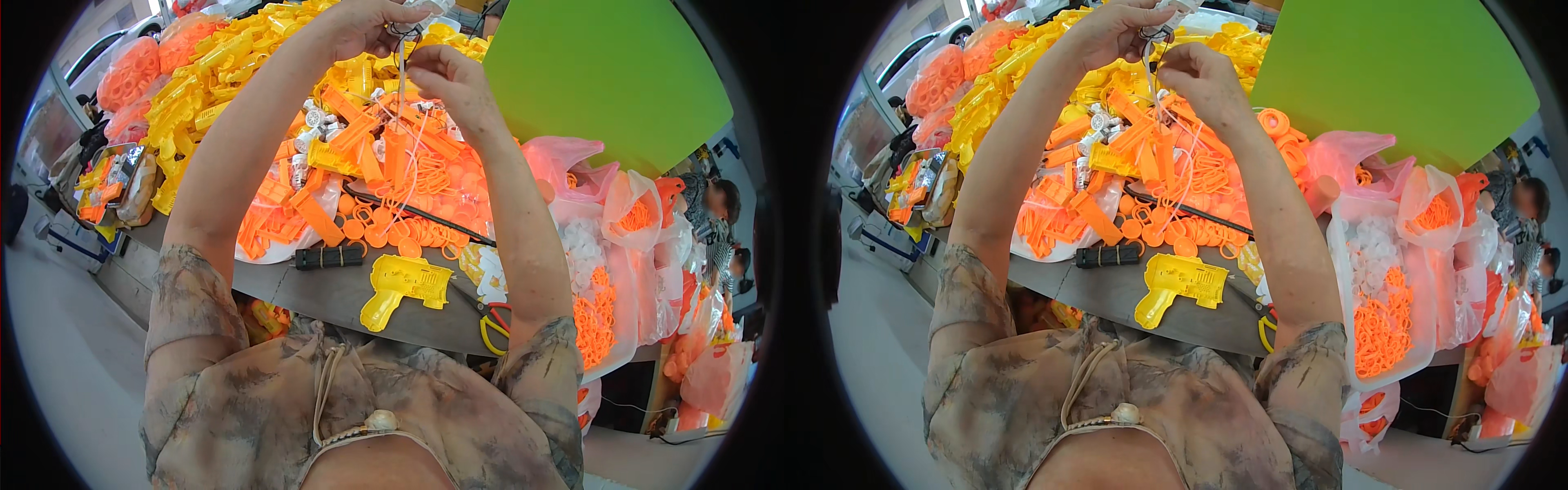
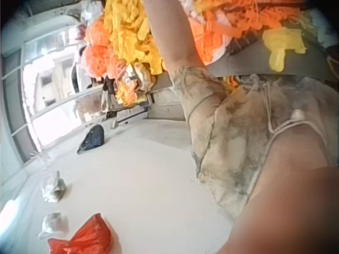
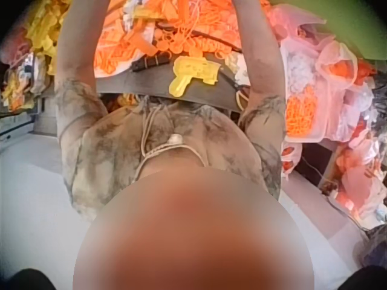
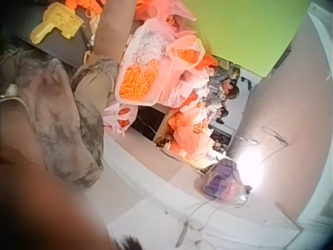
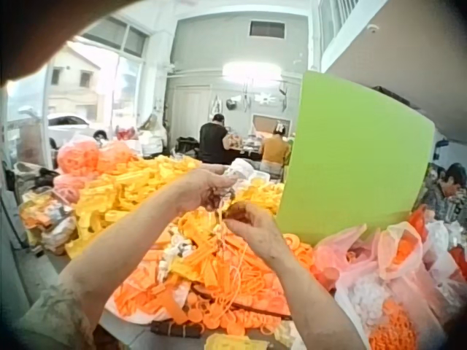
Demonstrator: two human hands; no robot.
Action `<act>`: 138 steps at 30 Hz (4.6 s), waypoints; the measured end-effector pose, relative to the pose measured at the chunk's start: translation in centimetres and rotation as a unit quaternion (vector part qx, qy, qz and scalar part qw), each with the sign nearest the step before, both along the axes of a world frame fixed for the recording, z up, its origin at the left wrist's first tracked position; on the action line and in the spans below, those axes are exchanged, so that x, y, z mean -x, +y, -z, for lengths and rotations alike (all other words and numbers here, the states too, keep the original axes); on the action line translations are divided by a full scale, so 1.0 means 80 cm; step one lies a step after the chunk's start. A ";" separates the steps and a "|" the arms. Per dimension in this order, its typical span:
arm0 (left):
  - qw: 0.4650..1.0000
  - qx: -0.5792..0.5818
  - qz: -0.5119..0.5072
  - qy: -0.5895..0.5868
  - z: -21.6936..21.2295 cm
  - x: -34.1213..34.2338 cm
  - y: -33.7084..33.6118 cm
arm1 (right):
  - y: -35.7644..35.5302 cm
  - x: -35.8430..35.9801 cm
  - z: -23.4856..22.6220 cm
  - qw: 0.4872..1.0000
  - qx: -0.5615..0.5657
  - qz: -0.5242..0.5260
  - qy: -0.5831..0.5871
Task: Assembling plastic toy guns by hand at a workbench.
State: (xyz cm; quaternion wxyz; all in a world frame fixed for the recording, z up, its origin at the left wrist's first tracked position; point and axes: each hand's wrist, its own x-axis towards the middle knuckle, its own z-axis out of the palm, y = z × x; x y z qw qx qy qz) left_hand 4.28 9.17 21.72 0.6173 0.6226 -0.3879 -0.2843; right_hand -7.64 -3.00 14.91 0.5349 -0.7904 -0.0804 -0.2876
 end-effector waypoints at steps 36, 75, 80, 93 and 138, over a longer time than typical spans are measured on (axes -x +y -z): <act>0.993 0.062 0.009 0.097 0.001 -0.027 0.029 | 0.024 0.012 0.016 0.989 -0.132 -0.033 0.050; 0.983 0.043 0.158 0.080 0.105 0.034 0.145 | 0.032 0.029 0.035 0.965 -0.159 -0.207 0.017; 0.998 -0.003 0.053 0.037 0.114 0.057 0.163 | 0.053 0.039 0.047 0.984 -0.096 -0.135 0.058; 0.958 -0.030 -0.172 0.227 0.160 0.068 0.344 | 0.008 0.124 0.124 0.928 -0.005 -0.132 0.349; 0.786 -0.017 -0.375 -0.492 0.188 -0.044 0.392 | -0.027 0.190 0.153 0.930 0.027 0.116 0.348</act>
